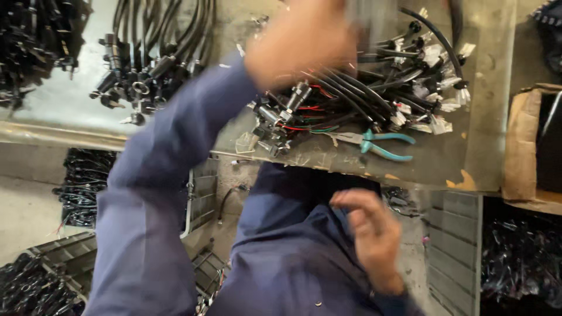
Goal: The person repeatedly strips the outer insulation from black wires using pliers and then manipulates the exposed ends. The work is performed at a metal table with large piles of similar components and bins of parts visible in the background.
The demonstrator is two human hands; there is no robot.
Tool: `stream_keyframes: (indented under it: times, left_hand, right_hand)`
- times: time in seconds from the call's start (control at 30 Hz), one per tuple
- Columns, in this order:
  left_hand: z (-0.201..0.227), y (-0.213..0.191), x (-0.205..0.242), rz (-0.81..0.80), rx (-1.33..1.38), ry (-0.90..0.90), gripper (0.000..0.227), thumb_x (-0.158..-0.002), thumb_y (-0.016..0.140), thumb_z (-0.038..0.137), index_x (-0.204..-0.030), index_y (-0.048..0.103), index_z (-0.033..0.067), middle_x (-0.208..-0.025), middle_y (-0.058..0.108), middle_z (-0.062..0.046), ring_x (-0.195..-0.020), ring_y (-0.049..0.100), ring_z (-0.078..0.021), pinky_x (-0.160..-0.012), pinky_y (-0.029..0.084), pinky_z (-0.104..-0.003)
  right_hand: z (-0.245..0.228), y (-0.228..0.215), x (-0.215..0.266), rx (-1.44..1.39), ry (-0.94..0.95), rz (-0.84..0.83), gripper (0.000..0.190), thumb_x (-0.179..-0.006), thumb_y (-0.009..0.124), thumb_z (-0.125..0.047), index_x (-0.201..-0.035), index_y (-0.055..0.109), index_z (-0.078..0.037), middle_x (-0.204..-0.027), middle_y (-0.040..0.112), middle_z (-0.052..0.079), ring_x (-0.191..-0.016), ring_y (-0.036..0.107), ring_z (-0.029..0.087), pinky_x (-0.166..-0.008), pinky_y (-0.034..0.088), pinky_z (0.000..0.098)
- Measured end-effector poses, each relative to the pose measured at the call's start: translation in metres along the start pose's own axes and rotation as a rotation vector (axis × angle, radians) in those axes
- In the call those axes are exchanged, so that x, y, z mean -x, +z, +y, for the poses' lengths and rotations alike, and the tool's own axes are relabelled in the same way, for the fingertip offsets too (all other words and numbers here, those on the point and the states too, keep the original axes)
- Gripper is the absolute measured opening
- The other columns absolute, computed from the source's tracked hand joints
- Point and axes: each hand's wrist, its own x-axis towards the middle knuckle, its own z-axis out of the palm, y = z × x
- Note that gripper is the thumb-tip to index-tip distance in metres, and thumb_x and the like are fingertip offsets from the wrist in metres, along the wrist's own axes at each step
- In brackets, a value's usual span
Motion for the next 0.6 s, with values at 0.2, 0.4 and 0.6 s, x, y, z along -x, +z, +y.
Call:
stream_keyframes:
  times: [0.2, 0.4, 0.6]
  left_hand:
    - [0.077, 0.131, 0.156, -0.331, 1.189, -0.318, 0.029, -0.103, 0.065, 0.023, -0.125, 0.066, 0.0042, -0.107, 0.075, -0.011, -0.098, 0.072, -0.0184, -0.088, 0.059, -0.034]
    - [0.129, 0.209, 0.192, 0.092, 0.713, -0.452, 0.040, -0.083, 0.069, 0.005, -0.123, 0.062, 0.0016, -0.117, 0.066, -0.017, -0.109, 0.067, -0.0355, -0.093, 0.055, -0.040]
    - [0.120, 0.210, 0.196, 0.102, 0.400, -0.336, 0.035, -0.077, 0.075, 0.007, -0.110, 0.063, 0.0081, -0.133, 0.060, -0.018, -0.125, 0.058, -0.0394, -0.104, 0.047, -0.047]
  right_hand:
    - [-0.058, -0.034, -0.088, -1.333, 0.332, 0.092, 0.061, -0.111, 0.057, -0.042, -0.145, 0.054, 0.009, -0.099, 0.057, 0.005, -0.089, 0.052, 0.013, -0.085, 0.047, 0.0272]
    - [-0.084, -0.043, -0.065, -1.394, -0.015, -0.143, 0.022, -0.108, 0.054, -0.023, -0.107, 0.060, -0.003, -0.066, 0.041, -0.002, -0.063, 0.036, 0.011, -0.060, 0.032, 0.0281]
    - [-0.052, -0.030, -0.047, -0.953, -0.034, -0.212, 0.038, -0.113, 0.059, -0.038, -0.088, 0.062, -0.009, -0.065, 0.045, -0.004, -0.062, 0.036, 0.008, -0.063, 0.030, 0.0271]
